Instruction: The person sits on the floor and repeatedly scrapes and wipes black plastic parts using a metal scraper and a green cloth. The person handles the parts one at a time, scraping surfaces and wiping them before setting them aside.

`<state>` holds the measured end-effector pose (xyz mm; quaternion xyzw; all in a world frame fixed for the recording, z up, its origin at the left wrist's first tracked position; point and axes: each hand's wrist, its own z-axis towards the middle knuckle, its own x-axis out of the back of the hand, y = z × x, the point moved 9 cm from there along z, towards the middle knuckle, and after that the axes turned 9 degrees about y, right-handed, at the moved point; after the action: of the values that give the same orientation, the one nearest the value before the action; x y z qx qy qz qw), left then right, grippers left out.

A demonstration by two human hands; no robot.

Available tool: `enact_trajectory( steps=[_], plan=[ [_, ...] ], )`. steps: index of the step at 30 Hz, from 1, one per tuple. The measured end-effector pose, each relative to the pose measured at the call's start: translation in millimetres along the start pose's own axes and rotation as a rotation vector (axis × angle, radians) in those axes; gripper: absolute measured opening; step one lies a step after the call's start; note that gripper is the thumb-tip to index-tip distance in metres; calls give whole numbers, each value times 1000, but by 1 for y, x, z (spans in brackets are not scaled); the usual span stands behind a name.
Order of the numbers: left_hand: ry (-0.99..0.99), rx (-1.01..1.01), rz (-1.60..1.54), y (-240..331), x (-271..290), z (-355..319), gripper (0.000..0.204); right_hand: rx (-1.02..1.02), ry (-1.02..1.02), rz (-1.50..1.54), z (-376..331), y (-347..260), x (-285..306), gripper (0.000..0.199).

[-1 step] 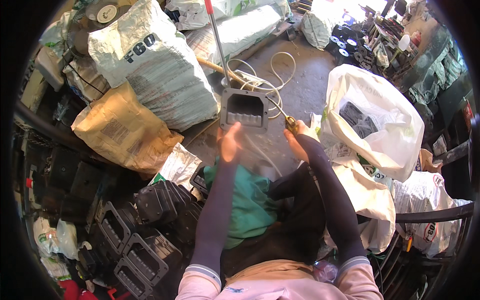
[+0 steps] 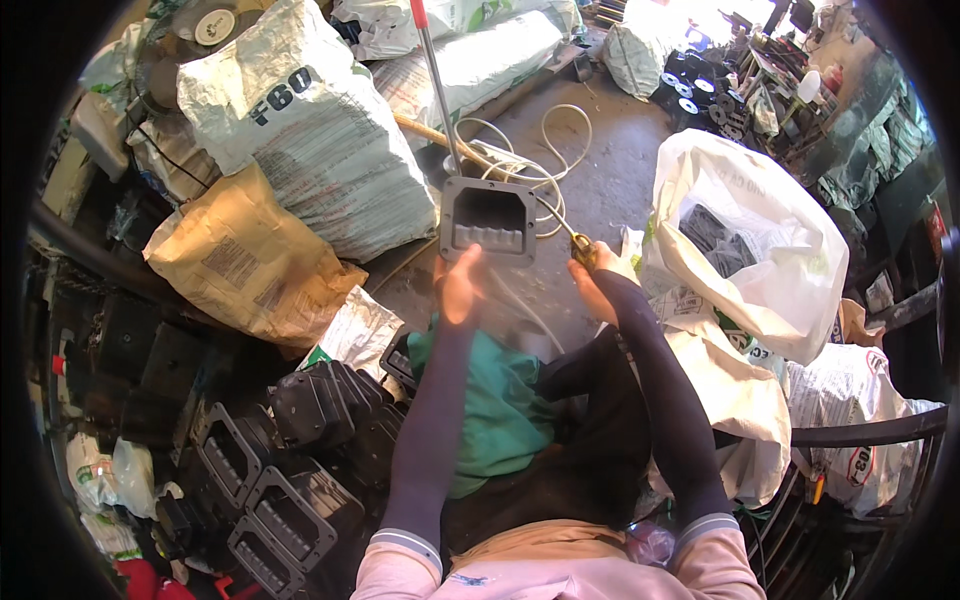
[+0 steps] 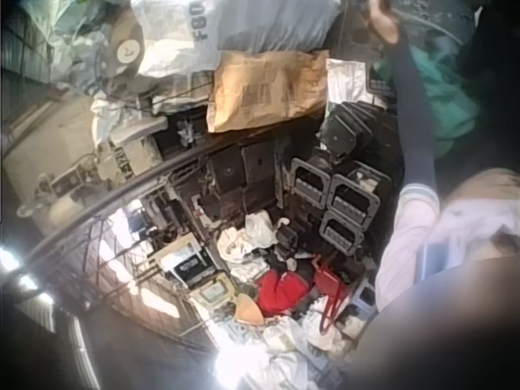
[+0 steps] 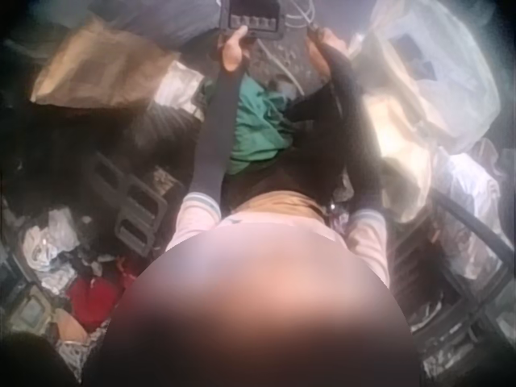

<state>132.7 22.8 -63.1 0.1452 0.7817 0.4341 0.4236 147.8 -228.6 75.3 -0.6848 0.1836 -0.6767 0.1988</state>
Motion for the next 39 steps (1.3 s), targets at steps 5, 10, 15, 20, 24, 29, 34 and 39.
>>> enact_trajectory(
  steps=[5, 10, 15, 20, 24, 29, 34, 39],
  plan=[
    [-15, 59, -49, 4, -5, 7, 32, -63, -163, -3, -8, 3, -10, 45],
    [27, 39, -236, 7, -8, 10, 28, -16, -170, -44, -28, -3, -4, 46],
    [24, 1, -133, 11, -2, 10, 30, -17, -167, -51, -43, -3, -2, 45],
    [11, 29, -114, 12, 2, 10, 31, 3, -254, -90, -54, -3, -15, 47],
    [10, 66, -158, 12, -5, 7, 29, 89, -272, -37, -56, -21, -23, 50],
    [83, 101, -256, 9, -5, 5, 27, 89, -317, 18, -53, -39, -30, 52],
    [-78, 37, -55, 11, -8, 8, 30, 117, -321, 185, -39, -57, -27, 52],
    [-94, -9, 44, 13, -12, 3, 33, 151, -280, 307, -20, -63, -16, 52]
  ],
)
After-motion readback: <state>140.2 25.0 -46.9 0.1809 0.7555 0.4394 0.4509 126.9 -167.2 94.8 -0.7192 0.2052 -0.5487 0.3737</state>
